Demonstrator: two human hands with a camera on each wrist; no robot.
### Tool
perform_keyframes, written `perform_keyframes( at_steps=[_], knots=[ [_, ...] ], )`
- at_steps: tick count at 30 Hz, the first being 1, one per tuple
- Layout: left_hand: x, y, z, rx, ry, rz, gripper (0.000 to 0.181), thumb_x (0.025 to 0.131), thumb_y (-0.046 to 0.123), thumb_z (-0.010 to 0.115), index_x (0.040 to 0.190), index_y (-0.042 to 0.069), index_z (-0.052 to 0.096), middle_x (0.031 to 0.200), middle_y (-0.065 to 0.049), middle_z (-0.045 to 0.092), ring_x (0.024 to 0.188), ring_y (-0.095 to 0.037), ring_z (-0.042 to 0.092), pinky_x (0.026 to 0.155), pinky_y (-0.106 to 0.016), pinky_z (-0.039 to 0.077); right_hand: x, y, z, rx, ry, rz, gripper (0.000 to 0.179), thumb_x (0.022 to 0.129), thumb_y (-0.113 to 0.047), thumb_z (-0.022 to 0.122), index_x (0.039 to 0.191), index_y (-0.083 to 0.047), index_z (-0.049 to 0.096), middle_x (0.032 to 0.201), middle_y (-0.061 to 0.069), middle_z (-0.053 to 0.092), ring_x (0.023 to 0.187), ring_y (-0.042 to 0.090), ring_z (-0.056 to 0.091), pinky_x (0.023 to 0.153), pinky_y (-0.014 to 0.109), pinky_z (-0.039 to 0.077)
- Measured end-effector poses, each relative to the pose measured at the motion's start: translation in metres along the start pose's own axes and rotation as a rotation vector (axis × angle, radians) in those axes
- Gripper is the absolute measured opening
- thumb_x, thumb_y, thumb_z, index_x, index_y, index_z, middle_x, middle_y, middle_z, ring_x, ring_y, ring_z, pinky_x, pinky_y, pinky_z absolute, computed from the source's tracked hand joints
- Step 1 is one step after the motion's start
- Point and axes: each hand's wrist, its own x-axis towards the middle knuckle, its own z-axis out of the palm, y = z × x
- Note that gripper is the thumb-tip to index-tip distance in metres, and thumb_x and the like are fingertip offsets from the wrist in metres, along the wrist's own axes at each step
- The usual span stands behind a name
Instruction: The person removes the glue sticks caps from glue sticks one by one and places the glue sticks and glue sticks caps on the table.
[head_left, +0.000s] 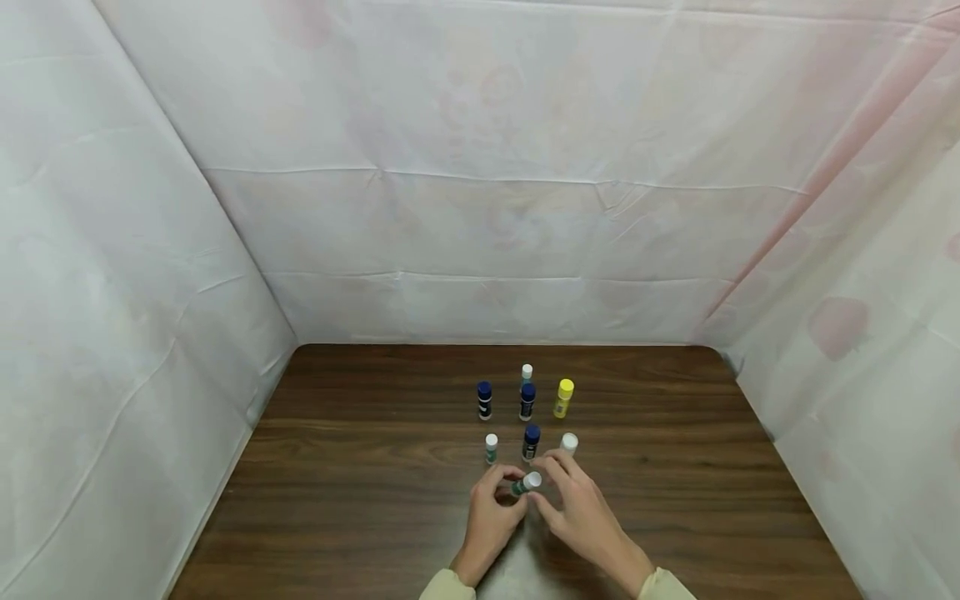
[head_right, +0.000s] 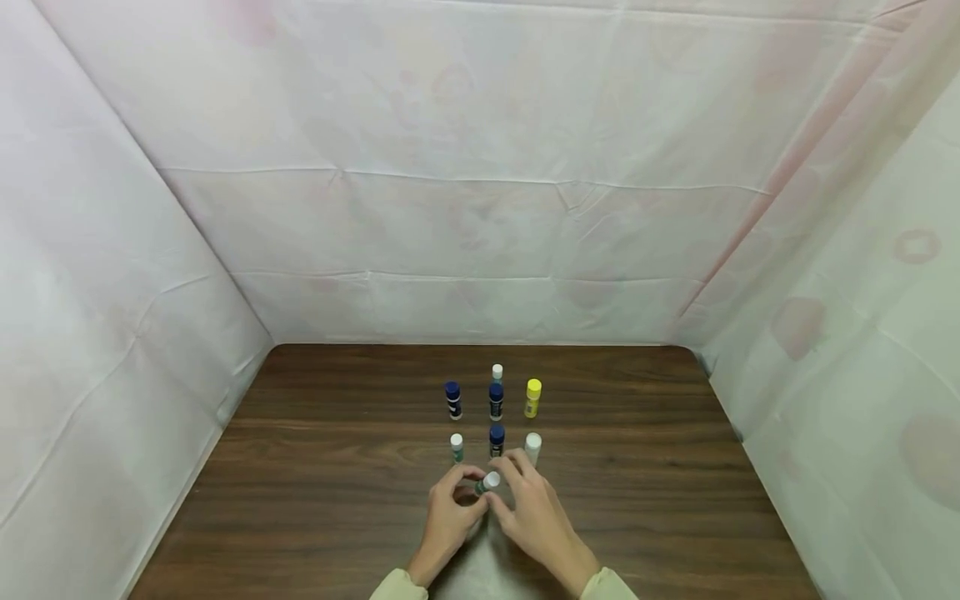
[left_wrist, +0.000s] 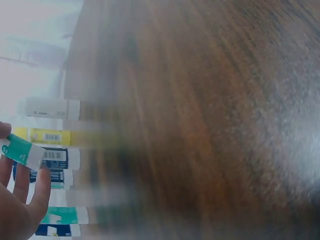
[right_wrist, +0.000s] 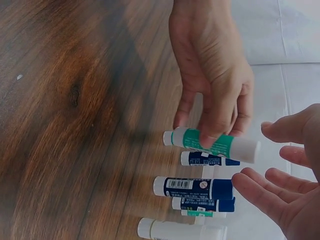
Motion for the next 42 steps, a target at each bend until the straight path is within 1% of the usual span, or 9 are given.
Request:
perform_keyframes(
  at_steps=[4, 8, 11, 17, 23, 30, 35, 38, 42],
  knots=[
    [0.001, -0.008, 0.002, 0.053, 0.01, 0.046, 0.032, 0.068, -0.004, 0.075, 0.094, 0.014, 0.067, 0.09, 0.002, 0.065, 0.087, -0.019, 0.062, 0.067, -0.039, 0.055, 0.001, 0.001, 0.002, -0.003, 0.005, -0.027, 0.038, 0.074, -0.005, 0.079, 0.108, -0.011, 0.062, 0.107, -0.002, 0.053, 0.084, 0.013, 0.06, 0.066, 0.031, 0.054],
    [0.002, -0.009, 0.0, 0.083, 0.015, 0.101, 0.03, 0.07, 0.003, 0.077, 0.093, 0.019, 0.066, 0.089, 0.007, 0.064, 0.084, -0.014, 0.06, 0.066, -0.035, 0.053, 0.004, -0.001, 0.002, -0.009, 0.014, -0.012, 0.034, 0.073, -0.003, 0.079, 0.103, -0.01, 0.065, 0.105, -0.004, 0.053, 0.084, 0.01, 0.058, 0.064, 0.028, 0.052],
    [0.002, -0.007, -0.001, 0.104, 0.019, 0.141, 0.029, 0.071, 0.006, 0.077, 0.093, 0.021, 0.066, 0.089, 0.009, 0.063, 0.083, -0.012, 0.059, 0.066, -0.032, 0.052, 0.005, -0.003, 0.002, 0.007, 0.015, 0.008, 0.032, 0.072, 0.0, 0.078, 0.099, -0.01, 0.065, 0.104, -0.005, 0.053, 0.081, 0.009, 0.056, 0.06, 0.025, 0.051],
    [0.003, -0.001, -0.003, 0.15, 0.027, 0.202, 0.031, 0.07, 0.004, 0.076, 0.094, 0.021, 0.066, 0.093, 0.011, 0.064, 0.084, -0.01, 0.057, 0.066, -0.028, 0.051, 0.007, -0.005, 0.003, 0.052, 0.004, 0.021, 0.028, 0.074, 0.004, 0.075, 0.095, -0.01, 0.064, 0.099, -0.005, 0.055, 0.07, 0.006, 0.054, 0.053, 0.021, 0.05],
    [0.003, 0.004, -0.005, 0.191, 0.037, 0.255, 0.032, 0.069, 0.003, 0.076, 0.093, 0.02, 0.066, 0.093, 0.011, 0.063, 0.084, -0.009, 0.057, 0.064, -0.027, 0.05, 0.007, -0.004, 0.004, 0.07, 0.026, -0.006, 0.025, 0.073, 0.006, 0.074, 0.091, -0.008, 0.064, 0.093, -0.004, 0.056, 0.069, 0.004, 0.054, 0.052, 0.022, 0.05],
    [0.003, 0.012, -0.015, 0.187, -0.006, 0.289, 0.032, 0.071, 0.0, 0.075, 0.095, 0.02, 0.066, 0.095, 0.01, 0.064, 0.084, -0.011, 0.057, 0.066, -0.028, 0.051, 0.009, -0.007, 0.003, 0.118, 0.038, -0.045, 0.023, 0.073, 0.007, 0.075, 0.087, -0.008, 0.064, 0.09, -0.004, 0.056, 0.068, 0.002, 0.053, 0.051, 0.021, 0.05],
    [0.002, 0.017, -0.022, 0.174, -0.021, 0.352, 0.035, 0.07, -0.003, 0.075, 0.097, 0.018, 0.067, 0.096, 0.007, 0.065, 0.085, -0.013, 0.057, 0.068, -0.03, 0.051, 0.009, -0.01, 0.003, 0.146, 0.036, -0.074, 0.023, 0.073, 0.006, 0.076, 0.086, -0.008, 0.064, 0.089, -0.002, 0.058, 0.069, 0.002, 0.054, 0.051, 0.021, 0.05],
    [0.001, 0.019, -0.025, 0.175, -0.022, 0.358, 0.036, 0.069, -0.003, 0.075, 0.096, 0.019, 0.067, 0.097, 0.008, 0.065, 0.086, -0.012, 0.058, 0.068, -0.029, 0.052, 0.008, -0.012, 0.002, 0.156, 0.043, -0.104, 0.023, 0.072, 0.007, 0.076, 0.086, -0.008, 0.064, 0.09, -0.002, 0.058, 0.069, 0.002, 0.054, 0.052, 0.019, 0.05],
    [0.0, 0.019, -0.028, 0.181, -0.032, 0.327, 0.037, 0.069, -0.003, 0.076, 0.095, 0.021, 0.067, 0.097, 0.011, 0.064, 0.085, -0.012, 0.057, 0.068, -0.028, 0.052, 0.008, -0.013, 0.002, 0.17, 0.066, -0.15, 0.026, 0.07, 0.011, 0.076, 0.085, -0.006, 0.064, 0.089, -0.001, 0.059, 0.068, 0.002, 0.053, 0.053, 0.017, 0.049]
  ],
)
